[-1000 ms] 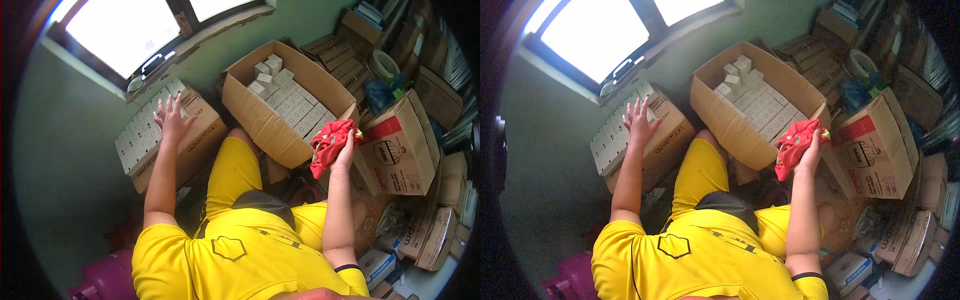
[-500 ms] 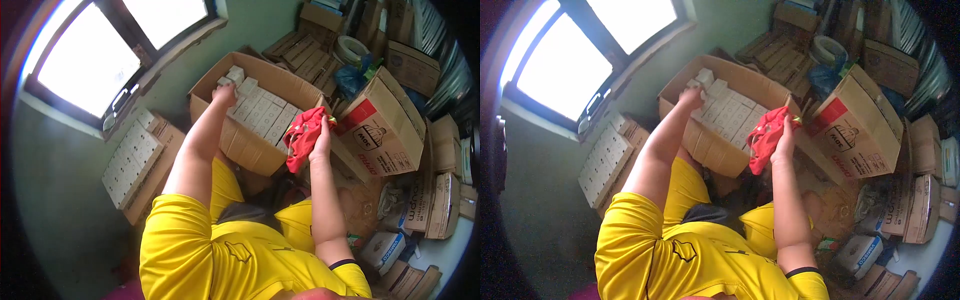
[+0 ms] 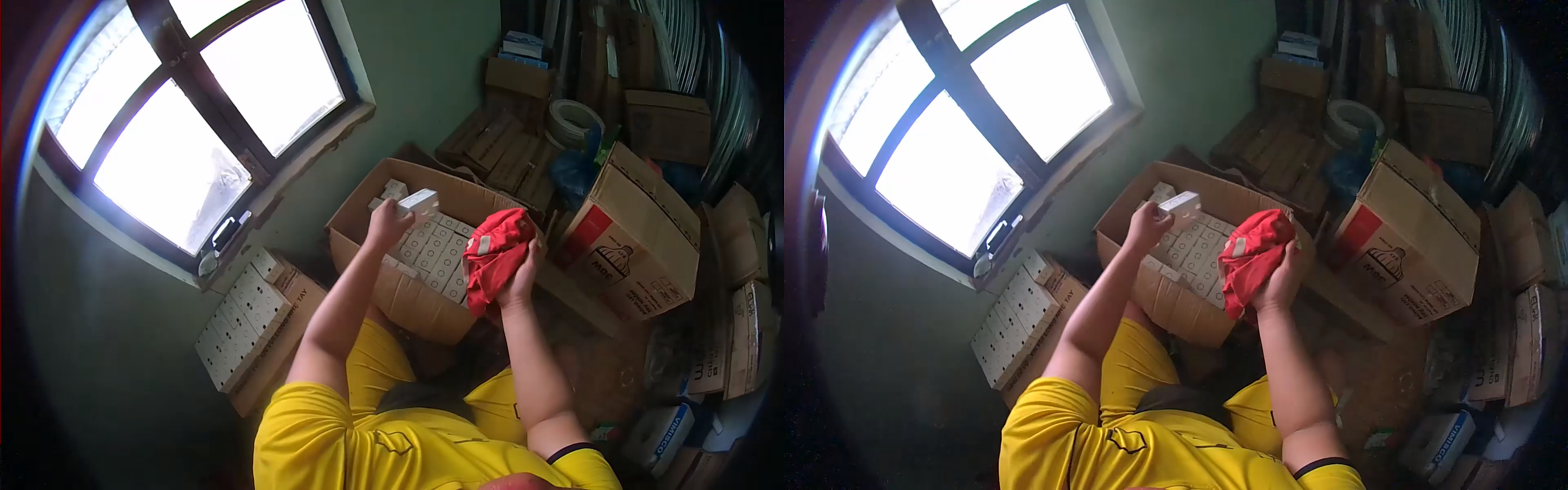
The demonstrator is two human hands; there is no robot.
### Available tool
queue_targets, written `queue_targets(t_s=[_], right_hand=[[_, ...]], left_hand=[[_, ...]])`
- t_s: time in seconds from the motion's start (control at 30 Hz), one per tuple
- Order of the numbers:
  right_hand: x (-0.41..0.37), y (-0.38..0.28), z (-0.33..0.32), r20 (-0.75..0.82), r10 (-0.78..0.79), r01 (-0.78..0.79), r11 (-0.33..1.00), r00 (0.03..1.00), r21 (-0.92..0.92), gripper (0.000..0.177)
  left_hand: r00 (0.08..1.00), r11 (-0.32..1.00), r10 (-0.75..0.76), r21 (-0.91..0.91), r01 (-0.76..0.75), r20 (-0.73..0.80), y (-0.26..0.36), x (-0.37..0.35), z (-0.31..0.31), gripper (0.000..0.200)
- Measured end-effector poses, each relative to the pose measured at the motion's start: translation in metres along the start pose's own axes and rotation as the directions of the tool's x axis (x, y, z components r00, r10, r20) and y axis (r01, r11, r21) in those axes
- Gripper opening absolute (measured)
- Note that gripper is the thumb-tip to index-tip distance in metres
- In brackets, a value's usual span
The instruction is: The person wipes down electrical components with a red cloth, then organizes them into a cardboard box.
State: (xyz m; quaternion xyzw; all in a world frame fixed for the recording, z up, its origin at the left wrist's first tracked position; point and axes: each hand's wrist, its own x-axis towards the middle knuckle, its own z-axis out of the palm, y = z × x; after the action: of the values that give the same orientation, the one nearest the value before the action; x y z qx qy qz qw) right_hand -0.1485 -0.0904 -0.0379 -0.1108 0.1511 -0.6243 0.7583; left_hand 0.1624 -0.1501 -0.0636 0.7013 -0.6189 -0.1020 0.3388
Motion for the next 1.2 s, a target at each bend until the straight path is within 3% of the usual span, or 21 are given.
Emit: queue_targets(t_s=[0.03, 0.07, 0.1, 0.17, 0.2, 0.23, 0.33, 0.43, 0.5, 0.57, 0.7, 0.73, 0.8, 0.87, 0.9, 0.97, 1.03, 1.1, 1.13, 1.17, 1.2], right_hand=[[-0.002, 0.006, 0.005, -0.026, -0.017, 0.016, 1.0, 1.0, -0.018, 0.056], [-0.005, 0.012, 0.008, -0.056, -0.035, 0.033, 0.999, 0.998, -0.037, 0.057], [-0.006, 0.019, 0.008, -0.093, -0.026, 0.017, 0.996, 0.995, -0.092, 0.06], [-0.031, 0.028, 0.049, -0.217, -0.038, -0.027, 0.958, 0.975, -0.286, 0.065], [-0.008, 0.055, -0.001, -0.058, -0.044, 0.021, 0.937, 0.997, -0.348, 0.066], [-0.003, 0.064, -0.021, 0.13, -0.243, 0.257, 0.625, 0.961, -0.737, 0.061], [-0.024, 0.07, 0.008, 0.358, -0.392, 0.514, 0.435, 0.847, -0.74, 0.055], [-0.031, 0.048, 0.03, 0.19, -0.254, 0.317, 0.768, 0.949, -0.556, 0.053], [-0.031, 0.048, 0.036, 0.244, -0.302, 0.388, 0.724, 0.921, -0.57, 0.048], [-0.026, 0.052, 0.025, 0.321, -0.297, 0.437, 0.633, 0.899, -0.639, 0.048], [-0.029, 0.048, 0.017, 0.553, -0.253, 0.602, 0.205, 0.794, -0.771, 0.055], [-0.034, 0.05, 0.023, 0.576, -0.261, 0.629, 0.22, 0.774, -0.746, 0.052], [-0.046, 0.051, 0.023, 0.572, -0.124, 0.563, 0.433, 0.811, -0.704, 0.053], [-0.049, 0.039, 0.023, 0.693, 0.038, 0.625, 0.396, 0.72, -0.672, 0.062], [-0.048, 0.039, 0.026, 0.663, 0.06, 0.552, 0.5, 0.747, -0.667, 0.063], [-0.05, 0.045, 0.029, 0.608, 0.124, 0.377, 0.683, 0.784, -0.626, 0.065], [-0.048, 0.053, 0.024, 0.681, 0.057, 0.662, 0.186, 0.73, -0.726, 0.056], [-0.062, 0.063, 0.025, 0.674, -0.117, 0.671, -0.068, 0.73, -0.738, 0.054], [-0.056, 0.062, 0.026, 0.538, -0.183, 0.568, 0.234, 0.823, -0.789, 0.051], [-0.05, 0.06, 0.027, 0.38, -0.245, 0.449, 0.571, 0.892, -0.687, 0.049], [-0.045, 0.059, 0.028, 0.214, -0.297, 0.365, 0.801, 0.931, -0.475, 0.047]], left_hand=[[0.994, 0.92, -0.093, -0.377, 0.109, 0.062, 0.01, -0.009, -0.004, 0.031], [0.975, 0.691, -0.154, -0.688, 0.221, 0.158, 0.02, -0.021, -0.004, 0.03], [0.946, 0.351, -0.174, -0.881, 0.318, 0.272, 0.035, -0.035, -0.003, 0.029], [0.95, 0.027, -0.247, -0.978, 0.205, 0.192, 0.098, -0.073, -0.011, 0.037], [0.949, -0.032, -0.218, -0.974, 0.226, 0.227, 0.122, -0.093, -0.014, 0.048], [0.955, -0.055, -0.17, -0.97, 0.238, 0.244, 0.132, -0.108, -0.004, 0.055], [0.967, -0.068, -0.062, -0.967, 0.245, 0.249, 0.148, -0.141, 0.024, 0.064], [0.938, -0.014, -0.092, -0.942, 0.334, 0.334, 0.16, -0.156, 0.002, 0.048], [0.888, 0.028, -0.207, -0.905, 0.425, 0.411, 0.17, -0.152, -0.016, 0.041], [0.857, 0.05, -0.139, -0.861, 0.507, 0.496, 0.162, -0.136, -0.027, 0.034], [0.794, 0.201, -0.078, -0.77, 0.605, 0.603, 0.133, -0.113, -0.039, 0.029], [0.834, 0.406, -0.092, -0.744, 0.53, 0.544, 0.13, -0.112, -0.039, 0.03], [0.859, 0.448, -0.107, -0.747, 0.492, 0.501, 0.141, -0.112, -0.042, 0.031], [0.886, 0.237, -0.133, -0.854, 0.464, 0.445, 0.145, -0.116, -0.036, 0.029], [0.913, 0.124, -0.108, -0.906, 0.404, 0.392, 0.128, -0.109, -0.021, 0.041], [0.855, -0.249, -0.023, -0.832, 0.497, 0.518, 0.118, -0.107, -0.018, 0.064], [0.852, -0.115, -0.122, -0.86, 0.497, 0.509, 0.127, -0.117, -0.021, 0.071], [0.857, 0.037, -0.222, -0.874, 0.484, 0.465, 0.173, -0.136, -0.033, 0.069], [0.861, -0.151, -0.128, -0.867, 0.474, 0.493, 0.167, -0.137, -0.013, 0.066], [0.806, -0.177, -0.042, -0.798, 0.576, 0.591, 0.183, -0.141, -0.023, 0.063], [0.798, -0.142, -0.118, -0.805, 0.575, 0.591, 0.185, -0.147, -0.009, 0.061]])
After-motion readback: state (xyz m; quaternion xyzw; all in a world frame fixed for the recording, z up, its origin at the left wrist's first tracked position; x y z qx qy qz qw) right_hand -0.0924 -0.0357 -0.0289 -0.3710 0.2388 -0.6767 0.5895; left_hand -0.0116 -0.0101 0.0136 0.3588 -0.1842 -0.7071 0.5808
